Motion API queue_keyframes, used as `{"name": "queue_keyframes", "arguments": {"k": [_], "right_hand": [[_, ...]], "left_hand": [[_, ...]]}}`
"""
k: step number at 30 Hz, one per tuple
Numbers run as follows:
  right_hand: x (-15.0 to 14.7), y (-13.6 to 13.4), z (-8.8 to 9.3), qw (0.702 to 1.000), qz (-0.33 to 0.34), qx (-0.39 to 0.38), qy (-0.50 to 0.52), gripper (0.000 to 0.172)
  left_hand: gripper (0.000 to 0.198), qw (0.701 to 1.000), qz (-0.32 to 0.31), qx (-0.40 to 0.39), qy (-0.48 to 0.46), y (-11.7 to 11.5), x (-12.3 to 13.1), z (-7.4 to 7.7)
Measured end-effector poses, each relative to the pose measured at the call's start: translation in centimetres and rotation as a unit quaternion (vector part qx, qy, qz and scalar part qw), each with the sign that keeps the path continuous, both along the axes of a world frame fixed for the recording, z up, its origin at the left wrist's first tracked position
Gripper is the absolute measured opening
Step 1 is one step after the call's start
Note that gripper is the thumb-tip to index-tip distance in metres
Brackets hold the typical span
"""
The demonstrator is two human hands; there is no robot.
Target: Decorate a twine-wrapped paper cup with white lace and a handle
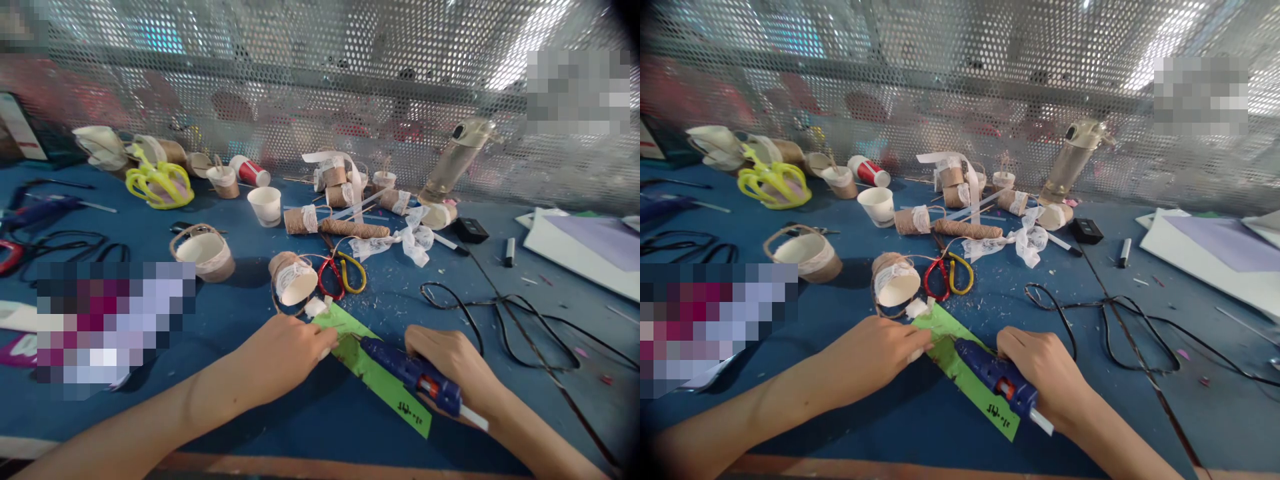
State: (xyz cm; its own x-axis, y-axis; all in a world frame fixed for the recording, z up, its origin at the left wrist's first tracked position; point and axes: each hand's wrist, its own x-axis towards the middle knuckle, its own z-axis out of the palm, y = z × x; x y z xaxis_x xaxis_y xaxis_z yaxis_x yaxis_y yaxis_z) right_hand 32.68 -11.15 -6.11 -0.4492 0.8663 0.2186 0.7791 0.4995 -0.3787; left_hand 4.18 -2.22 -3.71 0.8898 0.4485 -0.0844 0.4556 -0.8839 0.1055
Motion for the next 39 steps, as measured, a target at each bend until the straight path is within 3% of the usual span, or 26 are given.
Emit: {"name": "queue_keyframes", "arguments": {"k": [20, 39], "right_hand": [[0.17, 0.0, 0.26, 1.0, 0.028, -0.005, 0.006, 0.02], [0.11, -0.13, 0.32, 1.0, 0.013, -0.009, -0.005, 0.02]], "left_hand": [[0.013, 1.0, -0.002, 0.005, 0.01, 0.2, 0.09, -0.22], [0.012, 1.0, -0.002, 0.007, 0.01, 0.12, 0.13, 0.0]]}}
